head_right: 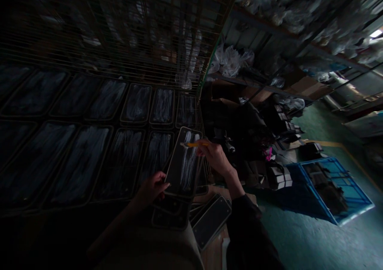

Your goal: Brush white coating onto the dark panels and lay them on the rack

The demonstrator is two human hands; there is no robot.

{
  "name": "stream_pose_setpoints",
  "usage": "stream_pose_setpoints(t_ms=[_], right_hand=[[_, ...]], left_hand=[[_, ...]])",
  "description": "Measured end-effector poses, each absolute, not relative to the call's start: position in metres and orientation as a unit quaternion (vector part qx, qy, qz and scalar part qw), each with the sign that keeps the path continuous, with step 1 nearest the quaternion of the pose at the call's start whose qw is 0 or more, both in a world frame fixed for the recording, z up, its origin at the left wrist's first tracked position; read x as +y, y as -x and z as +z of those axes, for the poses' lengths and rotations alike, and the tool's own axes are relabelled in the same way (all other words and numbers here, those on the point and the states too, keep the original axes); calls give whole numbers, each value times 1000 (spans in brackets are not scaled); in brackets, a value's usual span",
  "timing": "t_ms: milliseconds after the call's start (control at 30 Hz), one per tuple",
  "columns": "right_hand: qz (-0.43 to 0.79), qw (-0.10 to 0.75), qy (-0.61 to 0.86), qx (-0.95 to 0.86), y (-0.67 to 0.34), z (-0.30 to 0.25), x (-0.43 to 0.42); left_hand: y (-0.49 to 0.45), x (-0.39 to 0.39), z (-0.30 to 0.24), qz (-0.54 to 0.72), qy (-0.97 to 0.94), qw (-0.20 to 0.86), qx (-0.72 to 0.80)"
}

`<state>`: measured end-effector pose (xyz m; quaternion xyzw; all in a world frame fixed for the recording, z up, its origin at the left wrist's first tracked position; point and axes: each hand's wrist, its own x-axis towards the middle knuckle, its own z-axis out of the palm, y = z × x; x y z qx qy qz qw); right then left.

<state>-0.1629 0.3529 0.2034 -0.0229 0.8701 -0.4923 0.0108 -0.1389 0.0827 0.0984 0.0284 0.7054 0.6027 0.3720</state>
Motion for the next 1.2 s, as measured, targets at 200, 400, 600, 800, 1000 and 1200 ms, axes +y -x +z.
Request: stream_pose_setpoints(t_ms=[200,400,600,800,1000,1200], right_hand=[[-376,-69,32,923,204,165,350],[-369,12,81,926,154,178,328],[-436,99,85,891,77,194,311],[-542,168,22,823,47,195,326],[-541,-2,-75,838,98,177,360],[-417,-144,-58,896,152,162,373]], left_hand=[[139,81,98,601,-31,378,704],[140,81,106,599,-28,374,707],[138,82,99,614,-16,372,697],[136,81,95,616,-16,373,694],[135,79,97,626,-46,359,690],[135,79,101,629,-31,357,689]])
